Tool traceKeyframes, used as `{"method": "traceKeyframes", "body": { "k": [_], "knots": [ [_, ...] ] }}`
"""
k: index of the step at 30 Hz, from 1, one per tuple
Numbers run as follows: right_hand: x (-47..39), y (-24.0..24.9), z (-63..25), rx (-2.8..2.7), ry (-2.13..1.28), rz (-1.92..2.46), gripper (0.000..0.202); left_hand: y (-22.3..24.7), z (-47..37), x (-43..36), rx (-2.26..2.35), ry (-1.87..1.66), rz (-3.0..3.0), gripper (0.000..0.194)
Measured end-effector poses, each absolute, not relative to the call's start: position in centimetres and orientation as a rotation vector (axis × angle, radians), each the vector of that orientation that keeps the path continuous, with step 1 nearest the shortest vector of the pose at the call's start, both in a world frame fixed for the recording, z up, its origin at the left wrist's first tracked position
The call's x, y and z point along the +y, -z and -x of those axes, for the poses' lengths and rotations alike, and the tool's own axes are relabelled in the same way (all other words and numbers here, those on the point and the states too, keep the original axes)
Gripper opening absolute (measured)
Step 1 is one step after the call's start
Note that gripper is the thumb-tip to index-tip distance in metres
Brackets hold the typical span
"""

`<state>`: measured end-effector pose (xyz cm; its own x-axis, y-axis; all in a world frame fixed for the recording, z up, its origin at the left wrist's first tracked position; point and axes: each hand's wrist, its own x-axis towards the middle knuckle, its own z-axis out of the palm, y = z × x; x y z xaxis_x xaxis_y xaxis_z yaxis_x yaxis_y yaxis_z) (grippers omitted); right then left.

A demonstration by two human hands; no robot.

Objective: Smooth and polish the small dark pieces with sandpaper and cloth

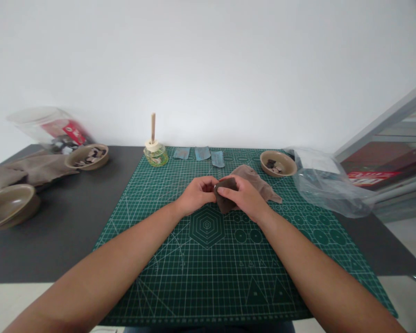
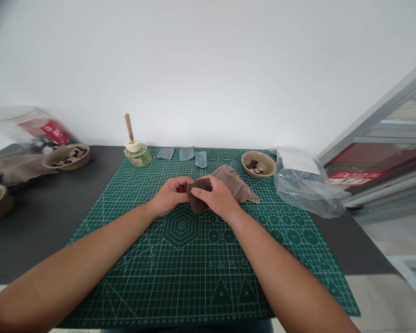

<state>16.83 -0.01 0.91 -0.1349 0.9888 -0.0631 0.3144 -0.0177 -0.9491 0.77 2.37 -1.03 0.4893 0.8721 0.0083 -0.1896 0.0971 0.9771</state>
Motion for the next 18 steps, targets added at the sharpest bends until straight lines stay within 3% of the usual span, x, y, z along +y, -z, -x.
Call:
{"method": "traceKeyframes", "body": {
  "k": [18],
  "knots": [
    [-0.02,-0.96,-16.82,-1.551,-1.171,1.392,0.032,0.87,-0.77,2.32,0.724,-0.888,-1.242,0.019]
  ]
}}
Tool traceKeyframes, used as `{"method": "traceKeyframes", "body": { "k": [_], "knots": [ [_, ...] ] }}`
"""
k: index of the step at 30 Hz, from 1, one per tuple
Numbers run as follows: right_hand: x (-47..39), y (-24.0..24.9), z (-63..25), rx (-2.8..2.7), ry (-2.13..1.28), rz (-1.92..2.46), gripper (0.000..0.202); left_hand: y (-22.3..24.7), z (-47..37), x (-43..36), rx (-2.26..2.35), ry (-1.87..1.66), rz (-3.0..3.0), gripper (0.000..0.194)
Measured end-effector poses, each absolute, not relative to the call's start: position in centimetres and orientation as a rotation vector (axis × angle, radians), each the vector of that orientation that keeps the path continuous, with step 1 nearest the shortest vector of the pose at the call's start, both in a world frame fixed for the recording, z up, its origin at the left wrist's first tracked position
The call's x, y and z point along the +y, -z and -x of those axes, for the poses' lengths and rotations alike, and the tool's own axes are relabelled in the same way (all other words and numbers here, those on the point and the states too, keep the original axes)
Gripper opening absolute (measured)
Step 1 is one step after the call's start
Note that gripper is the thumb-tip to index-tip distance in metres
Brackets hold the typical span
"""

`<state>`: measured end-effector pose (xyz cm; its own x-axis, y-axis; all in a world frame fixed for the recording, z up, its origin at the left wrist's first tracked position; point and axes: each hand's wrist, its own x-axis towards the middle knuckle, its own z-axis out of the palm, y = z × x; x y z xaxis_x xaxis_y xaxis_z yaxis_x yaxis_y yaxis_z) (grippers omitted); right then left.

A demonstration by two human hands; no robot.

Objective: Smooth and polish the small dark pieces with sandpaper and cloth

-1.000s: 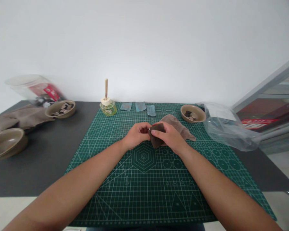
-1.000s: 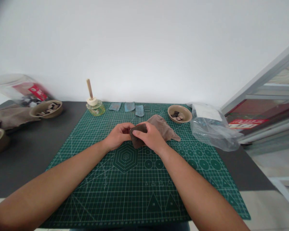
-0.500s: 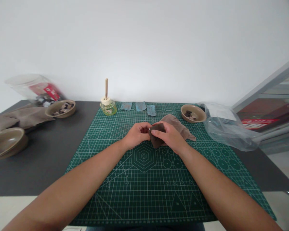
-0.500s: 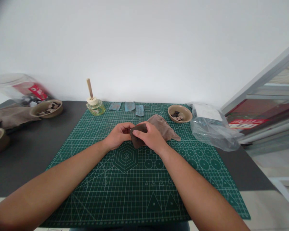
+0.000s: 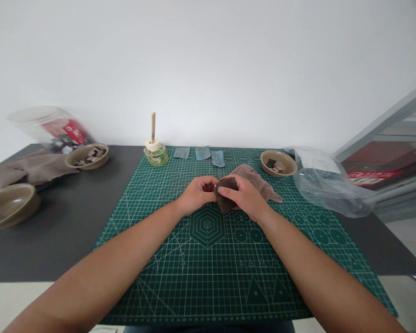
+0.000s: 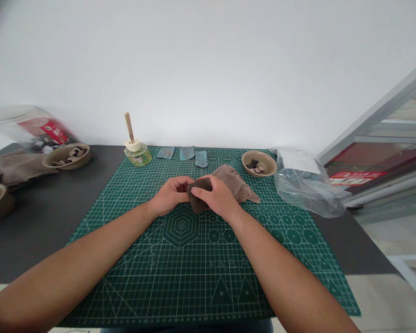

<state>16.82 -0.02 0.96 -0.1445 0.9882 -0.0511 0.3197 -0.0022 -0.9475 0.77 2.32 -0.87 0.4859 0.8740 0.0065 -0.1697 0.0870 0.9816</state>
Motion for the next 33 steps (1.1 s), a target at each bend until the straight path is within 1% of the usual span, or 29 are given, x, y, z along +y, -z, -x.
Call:
{"method": "traceKeyframes", "body": {
  "k": [33],
  "knots": [
    [0.0,-0.87,-16.91,-1.578,-1.15,1.411,0.033,0.89,-0.75,2.33,0.736,-0.882,-1.268,0.019]
  ]
}}
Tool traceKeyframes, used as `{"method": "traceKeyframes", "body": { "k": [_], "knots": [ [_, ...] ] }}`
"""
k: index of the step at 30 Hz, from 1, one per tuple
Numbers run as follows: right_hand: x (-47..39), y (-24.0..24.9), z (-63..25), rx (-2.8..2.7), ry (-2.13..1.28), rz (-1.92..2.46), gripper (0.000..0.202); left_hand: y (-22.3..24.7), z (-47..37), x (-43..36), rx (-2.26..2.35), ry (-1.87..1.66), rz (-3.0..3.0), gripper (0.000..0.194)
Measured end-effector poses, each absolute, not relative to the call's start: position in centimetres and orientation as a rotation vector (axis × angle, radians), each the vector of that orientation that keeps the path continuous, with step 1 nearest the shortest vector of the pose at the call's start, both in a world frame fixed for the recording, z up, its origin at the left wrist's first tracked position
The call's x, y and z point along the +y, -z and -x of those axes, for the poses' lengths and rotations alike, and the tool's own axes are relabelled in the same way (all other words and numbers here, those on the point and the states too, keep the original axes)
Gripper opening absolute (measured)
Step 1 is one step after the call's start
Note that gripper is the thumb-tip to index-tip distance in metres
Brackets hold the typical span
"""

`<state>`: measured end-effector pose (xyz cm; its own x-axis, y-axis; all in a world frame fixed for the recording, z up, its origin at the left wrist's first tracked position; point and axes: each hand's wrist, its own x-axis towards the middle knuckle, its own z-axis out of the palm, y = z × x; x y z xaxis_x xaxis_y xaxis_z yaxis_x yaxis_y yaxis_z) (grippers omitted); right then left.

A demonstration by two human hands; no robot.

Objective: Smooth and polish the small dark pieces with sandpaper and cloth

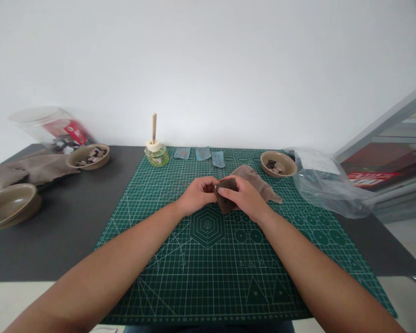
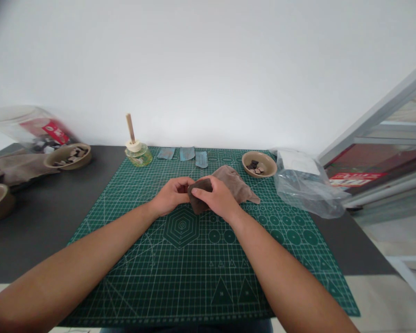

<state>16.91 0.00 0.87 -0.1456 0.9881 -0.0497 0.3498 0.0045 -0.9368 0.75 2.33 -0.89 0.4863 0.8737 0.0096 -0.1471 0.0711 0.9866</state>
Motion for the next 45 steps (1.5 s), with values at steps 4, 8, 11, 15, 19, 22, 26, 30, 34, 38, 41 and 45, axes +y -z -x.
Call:
{"method": "traceKeyframes", "body": {
  "k": [4,8,11,15,19,22,26,30,34,38,41,45],
  "knots": [
    [-0.07,-0.95,-16.87,-1.564,-1.165,1.411,0.033,0.76,-0.78,2.29,0.728,-0.883,-1.266,0.018],
    [-0.02,-0.84,-16.92,-1.58,-1.146,1.416,0.032,0.75,-0.75,2.28,0.739,-0.882,-1.27,0.018],
    [0.05,-0.73,-16.99,-1.588,-1.135,1.414,0.033,0.78,-0.74,2.31,0.737,-0.886,-1.279,0.018],
    [0.08,-0.74,-17.0,-1.598,-1.12,1.41,0.033,0.86,-0.72,2.32,0.739,-0.886,-1.273,0.018],
    [0.03,-0.86,-16.95,-1.601,-1.12,1.41,0.033,0.9,-0.72,2.31,0.741,-0.884,-1.281,0.018],
    [0.0,-0.93,-16.92,-1.597,-1.129,1.412,0.032,0.88,-0.72,2.29,0.739,-0.883,-1.279,0.018],
    [-0.01,-0.94,-16.91,-1.598,-1.134,1.411,0.031,0.78,-0.71,2.23,0.739,-0.879,-1.277,0.018],
    [-0.01,-0.89,-16.91,-1.582,-1.135,1.397,0.031,0.67,-0.73,2.2,0.74,-0.879,-1.272,0.018],
    [-0.03,-0.94,-16.91,-1.592,-1.123,1.401,0.031,0.66,-0.76,2.22,0.738,-0.878,-1.27,0.018],
    [-0.08,-1.13,-16.87,-1.599,-1.107,1.404,0.03,0.73,-0.77,2.22,0.73,-0.879,-1.266,0.018],
    [-0.13,-1.25,-16.83,-1.599,-1.112,1.412,0.03,0.77,-0.77,2.2,0.721,-0.878,-1.258,0.018],
    [-0.13,-1.26,-16.82,-1.611,-1.105,1.424,0.031,0.73,-0.73,2.2,0.722,-0.872,-1.261,0.018]
  ]
}}
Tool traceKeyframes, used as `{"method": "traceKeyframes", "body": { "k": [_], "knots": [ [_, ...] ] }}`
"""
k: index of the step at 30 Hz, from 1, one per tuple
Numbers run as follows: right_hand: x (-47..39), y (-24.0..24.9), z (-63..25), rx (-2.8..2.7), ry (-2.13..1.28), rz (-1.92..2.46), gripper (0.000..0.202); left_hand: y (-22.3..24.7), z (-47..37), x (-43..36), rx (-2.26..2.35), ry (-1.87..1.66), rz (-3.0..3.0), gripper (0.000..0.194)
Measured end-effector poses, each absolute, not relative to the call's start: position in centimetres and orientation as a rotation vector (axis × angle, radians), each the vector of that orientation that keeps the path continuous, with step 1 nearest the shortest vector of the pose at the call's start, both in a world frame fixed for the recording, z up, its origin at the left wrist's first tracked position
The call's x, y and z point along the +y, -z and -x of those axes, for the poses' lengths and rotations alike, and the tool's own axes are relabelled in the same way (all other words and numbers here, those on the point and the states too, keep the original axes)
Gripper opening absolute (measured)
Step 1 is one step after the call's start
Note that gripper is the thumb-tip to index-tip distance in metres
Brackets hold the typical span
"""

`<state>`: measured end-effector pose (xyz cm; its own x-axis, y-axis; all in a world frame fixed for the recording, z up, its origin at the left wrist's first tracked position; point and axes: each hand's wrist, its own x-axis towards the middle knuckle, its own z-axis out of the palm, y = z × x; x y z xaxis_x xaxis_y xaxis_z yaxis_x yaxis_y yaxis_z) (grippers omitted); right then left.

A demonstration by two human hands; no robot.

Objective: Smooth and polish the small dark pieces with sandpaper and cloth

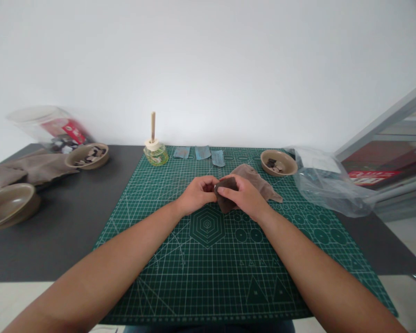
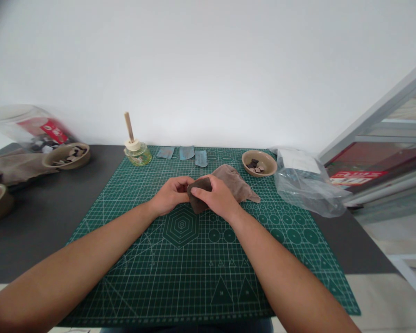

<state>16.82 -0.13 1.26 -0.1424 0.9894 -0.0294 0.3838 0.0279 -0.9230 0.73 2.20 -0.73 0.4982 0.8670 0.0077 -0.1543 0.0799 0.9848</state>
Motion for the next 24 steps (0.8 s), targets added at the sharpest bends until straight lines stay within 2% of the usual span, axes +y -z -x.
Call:
{"method": "traceKeyframes", "body": {
  "k": [24],
  "knots": [
    [-0.03,-1.01,-16.87,-1.629,-1.085,1.406,0.031,0.65,-0.73,2.23,0.725,-0.872,-1.298,0.017]
  ]
}}
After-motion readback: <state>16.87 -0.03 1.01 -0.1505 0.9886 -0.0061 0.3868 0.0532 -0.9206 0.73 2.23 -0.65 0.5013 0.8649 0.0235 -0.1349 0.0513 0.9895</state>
